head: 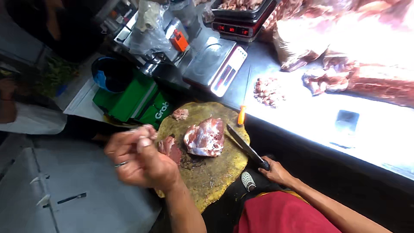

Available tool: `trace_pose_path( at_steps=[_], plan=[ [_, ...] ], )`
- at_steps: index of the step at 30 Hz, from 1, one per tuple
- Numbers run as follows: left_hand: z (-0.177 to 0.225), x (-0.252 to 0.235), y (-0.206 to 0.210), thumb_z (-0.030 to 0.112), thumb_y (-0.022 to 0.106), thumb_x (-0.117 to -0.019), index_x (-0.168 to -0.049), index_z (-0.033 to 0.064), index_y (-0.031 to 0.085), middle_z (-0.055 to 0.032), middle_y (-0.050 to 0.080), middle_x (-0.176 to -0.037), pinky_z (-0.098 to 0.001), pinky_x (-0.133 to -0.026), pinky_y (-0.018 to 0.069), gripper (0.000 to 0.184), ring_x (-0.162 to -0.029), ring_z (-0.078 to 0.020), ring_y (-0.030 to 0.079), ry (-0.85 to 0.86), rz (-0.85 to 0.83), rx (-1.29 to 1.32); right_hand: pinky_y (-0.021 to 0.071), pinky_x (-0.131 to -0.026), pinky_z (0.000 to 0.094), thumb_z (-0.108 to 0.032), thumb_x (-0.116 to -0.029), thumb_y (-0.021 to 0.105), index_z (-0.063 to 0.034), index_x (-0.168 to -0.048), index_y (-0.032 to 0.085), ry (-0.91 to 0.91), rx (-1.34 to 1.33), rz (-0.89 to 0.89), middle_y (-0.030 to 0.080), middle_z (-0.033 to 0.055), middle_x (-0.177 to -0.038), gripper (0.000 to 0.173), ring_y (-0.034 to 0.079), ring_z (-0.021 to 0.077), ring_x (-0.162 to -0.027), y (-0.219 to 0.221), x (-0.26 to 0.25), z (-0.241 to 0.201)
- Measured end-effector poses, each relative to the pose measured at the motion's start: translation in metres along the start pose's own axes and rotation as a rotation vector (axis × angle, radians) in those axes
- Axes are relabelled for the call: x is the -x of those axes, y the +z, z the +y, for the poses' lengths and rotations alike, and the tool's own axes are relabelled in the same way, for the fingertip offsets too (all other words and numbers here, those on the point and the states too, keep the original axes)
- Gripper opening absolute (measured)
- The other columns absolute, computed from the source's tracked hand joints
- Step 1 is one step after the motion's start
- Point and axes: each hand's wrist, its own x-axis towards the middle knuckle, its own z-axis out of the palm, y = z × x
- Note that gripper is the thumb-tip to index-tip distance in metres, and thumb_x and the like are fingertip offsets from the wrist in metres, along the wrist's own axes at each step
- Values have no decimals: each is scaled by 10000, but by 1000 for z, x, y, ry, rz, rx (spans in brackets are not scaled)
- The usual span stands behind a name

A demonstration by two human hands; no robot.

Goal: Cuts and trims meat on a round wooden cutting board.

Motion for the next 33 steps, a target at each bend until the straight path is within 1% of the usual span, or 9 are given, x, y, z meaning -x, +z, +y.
trace_pose_path(
  at_steps=[3,5,7,10,13,17,21,28,33],
  plan=[
    [26,-35,84,81,435,-1056,-1182,22,592,-39,647,-1148,-384,-926,556,210,-1060,-176,638,226,62,122,554,-896,549,-341,-949,675,-163,-1439,528,-3,17,-57,721,159,-1082,542,712,316,-972,-9,-4,3],
    [15,-24,153,108,480,-1064,-1256,26,596,-16,629,-1261,-329,-992,519,239,-1178,-117,597,258,13,93,554,-904,549,-354,-955,670,-164,-1440,526,-9,15,-83,723,155,-1088,541,712,314,-980,-12,-8,7],
    [-21,22,224,66,574,-1018,-1244,-38,586,-107,596,-1313,-316,-1050,485,249,-1242,-155,564,137,-204,32,554,-907,543,-365,-956,672,-155,-1437,527,-12,-7,-95,721,154,-1093,544,712,308,-984,-18,-14,10],
    [-65,136,279,61,752,-885,-1421,-37,513,-230,535,-1463,-477,-1111,474,596,-1338,-325,545,-314,-897,-200,533,-958,546,-354,-946,710,-110,-1441,530,-2,-47,-114,705,179,-1155,581,696,317,-1048,-31,-14,9],
    [-71,209,276,155,814,-839,-1429,49,589,-152,511,-1532,-426,-1202,379,640,-1440,-275,455,-485,-1064,-227,532,-1024,503,-225,-893,748,-40,-1442,529,-110,-26,-127,694,180,-1223,619,682,279,-1130,-51,-9,4],
    [-55,241,202,4,635,-933,-1270,-42,680,-214,583,-1443,-400,-1176,428,343,-1391,-280,532,-707,-756,-126,497,-1070,437,-181,-875,746,-9,-1472,489,-287,23,-170,646,185,-1329,673,639,242,-1215,-65,-10,23],
    [-51,229,131,-48,579,-949,-1203,-66,693,-207,629,-1374,-383,-1076,528,280,-1267,-258,628,-781,-360,-245,531,-1036,377,-138,-862,743,-72,-1531,430,-245,-57,-264,621,131,-1373,741,640,163,-1197,-73,-21,22],
    [-68,243,25,34,644,-966,-1406,-46,514,-209,613,-1374,-395,-1024,561,466,-1202,-251,662,-1165,275,-451,578,-923,470,-125,-870,733,-126,-1488,506,-221,146,-202,715,124,-1179,659,710,217,-1031,-77,-20,5],
    [-102,250,1,41,597,-989,-1527,-22,377,-226,486,-1520,-401,-1115,482,585,-1346,-279,560,-1276,305,-294,586,-835,548,-133,-858,748,-139,-1486,533,-276,327,-96,749,150,-1062,664,740,283,-916,-65,0,-7]
  ],
)
